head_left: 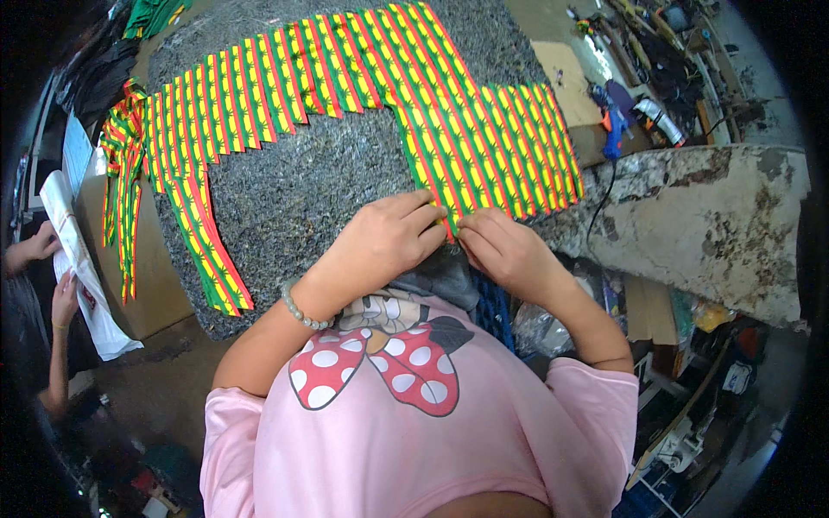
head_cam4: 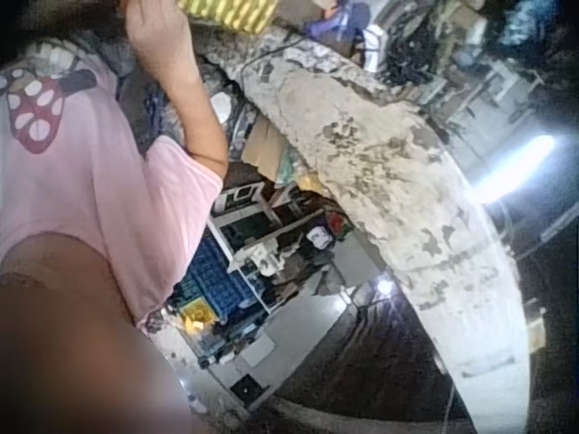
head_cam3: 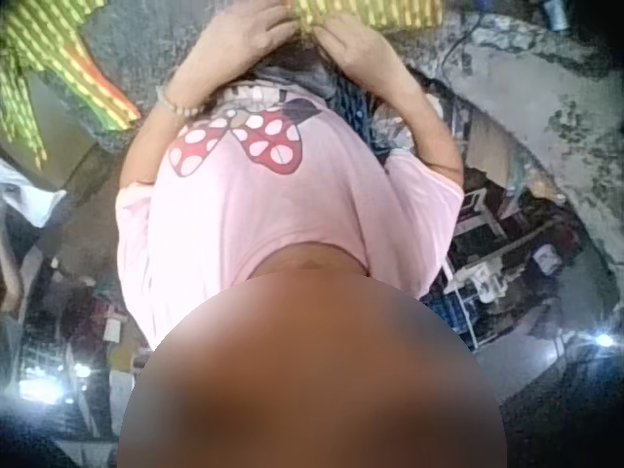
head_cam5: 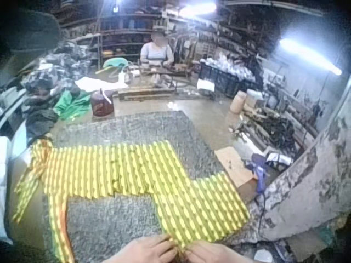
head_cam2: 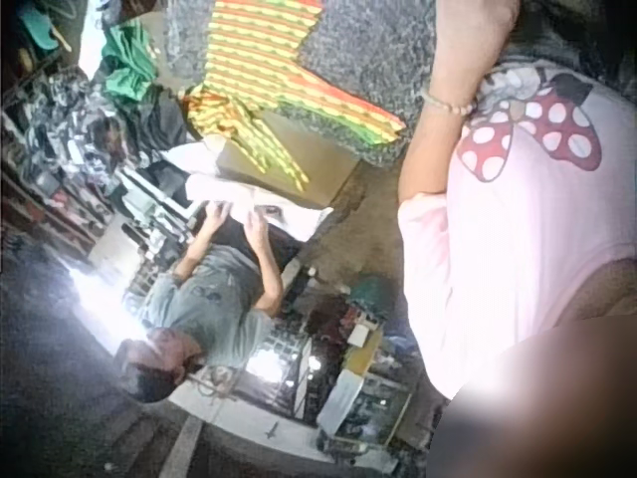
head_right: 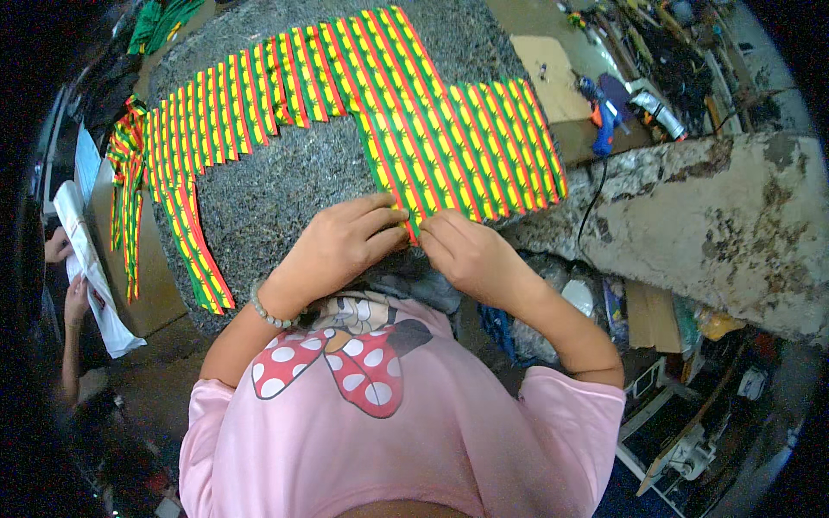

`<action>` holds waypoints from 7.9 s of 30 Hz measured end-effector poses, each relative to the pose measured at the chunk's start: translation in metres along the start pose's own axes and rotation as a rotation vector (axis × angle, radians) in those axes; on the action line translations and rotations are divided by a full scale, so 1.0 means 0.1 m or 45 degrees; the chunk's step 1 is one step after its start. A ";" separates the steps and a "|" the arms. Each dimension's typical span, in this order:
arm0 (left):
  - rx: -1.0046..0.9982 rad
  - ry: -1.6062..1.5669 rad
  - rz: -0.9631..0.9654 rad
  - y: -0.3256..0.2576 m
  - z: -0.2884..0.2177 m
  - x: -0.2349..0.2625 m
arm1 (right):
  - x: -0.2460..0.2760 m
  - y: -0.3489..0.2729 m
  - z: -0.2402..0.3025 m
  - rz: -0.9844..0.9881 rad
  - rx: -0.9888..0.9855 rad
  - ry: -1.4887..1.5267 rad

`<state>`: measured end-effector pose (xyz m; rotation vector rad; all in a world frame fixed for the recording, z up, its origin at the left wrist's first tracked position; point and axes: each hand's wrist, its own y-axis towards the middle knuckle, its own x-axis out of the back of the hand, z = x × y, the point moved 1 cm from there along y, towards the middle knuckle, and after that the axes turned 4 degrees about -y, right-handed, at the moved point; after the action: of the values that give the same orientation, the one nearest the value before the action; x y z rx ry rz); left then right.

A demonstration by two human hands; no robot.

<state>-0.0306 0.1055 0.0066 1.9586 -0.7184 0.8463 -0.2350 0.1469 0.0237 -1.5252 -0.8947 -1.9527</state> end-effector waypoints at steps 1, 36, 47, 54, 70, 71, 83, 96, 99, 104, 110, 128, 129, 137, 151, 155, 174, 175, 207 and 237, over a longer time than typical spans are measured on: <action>0.035 -0.034 0.052 0.00 0.00 0.00 | -0.02 0.01 -0.01 -0.046 -0.044 0.091; 0.029 0.067 0.096 -0.10 -0.04 -0.04 | -0.20 -0.15 -0.01 -0.253 -0.154 0.234; -0.064 0.211 0.052 -0.08 -0.04 -0.10 | -0.15 -0.17 -0.04 -0.219 -0.095 0.215; -0.002 0.195 0.000 -0.11 -0.05 -0.14 | -0.21 -0.13 -0.03 -0.289 -0.122 0.245; 1.392 -2.161 -0.115 -0.06 0.06 0.31 | 0.33 0.20 -0.23 -0.483 -0.158 0.171; 1.456 -2.348 -0.086 -0.05 0.07 0.27 | 0.36 0.22 -0.22 -0.442 -0.093 0.138; 1.343 -2.761 -0.440 0.25 0.21 0.00 | 0.67 0.23 0.09 -0.269 0.176 0.026; 1.098 -2.617 -0.598 0.29 0.46 0.41 | 0.81 0.44 0.36 -0.317 0.228 -0.060; 0.969 -2.383 -0.693 0.07 0.57 0.72 | 0.76 0.61 0.46 -0.410 0.276 -0.036; 1.293 -1.244 -0.669 -0.75 0.79 1.52 | 0.13 1.25 0.79 -0.427 0.486 0.089; 1.290 -0.272 -0.612 -1.64 0.90 1.73 | -0.56 1.69 1.47 -0.366 0.566 0.138; 0.946 0.405 -0.575 -0.95 0.41 1.57 | 0.11 0.26 0.02 -0.299 -0.447 0.503; 0.887 0.310 -0.591 -0.81 0.32 1.49 | 0.20 0.12 -0.09 -0.251 -0.486 0.428; 0.219 -0.476 -0.156 0.10 -0.12 0.10 | 0.10 -0.29 -0.29 -0.095 -0.351 0.381; 0.254 -0.225 -0.024 0.22 -0.11 -0.32 | 0.07 -0.28 -0.29 0.011 -0.230 0.194; 0.192 -0.143 -0.046 0.23 -0.11 -0.33 | 0.04 -0.29 -0.29 -0.051 -0.227 0.186; 0.150 -0.079 -0.108 0.20 -0.13 -0.36 | -0.07 -0.35 -0.26 -0.257 -0.091 -0.014; 0.150 -0.081 -0.111 0.20 -0.12 -0.37 | -0.07 -0.36 -0.26 -0.244 -0.075 -0.038; 1.242 -2.921 -0.517 0.40 0.05 -0.20 | 0.72 -0.11 0.33 -0.036 0.012 0.056; 0.920 -1.816 -0.918 -0.71 -0.11 1.40 | 0.04 1.18 0.87 -0.303 -0.505 1.405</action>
<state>0.1039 0.1260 0.0867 3.0484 -0.3162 -1.0321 -0.0943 0.1353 0.0640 -0.2822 -0.1967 -2.7313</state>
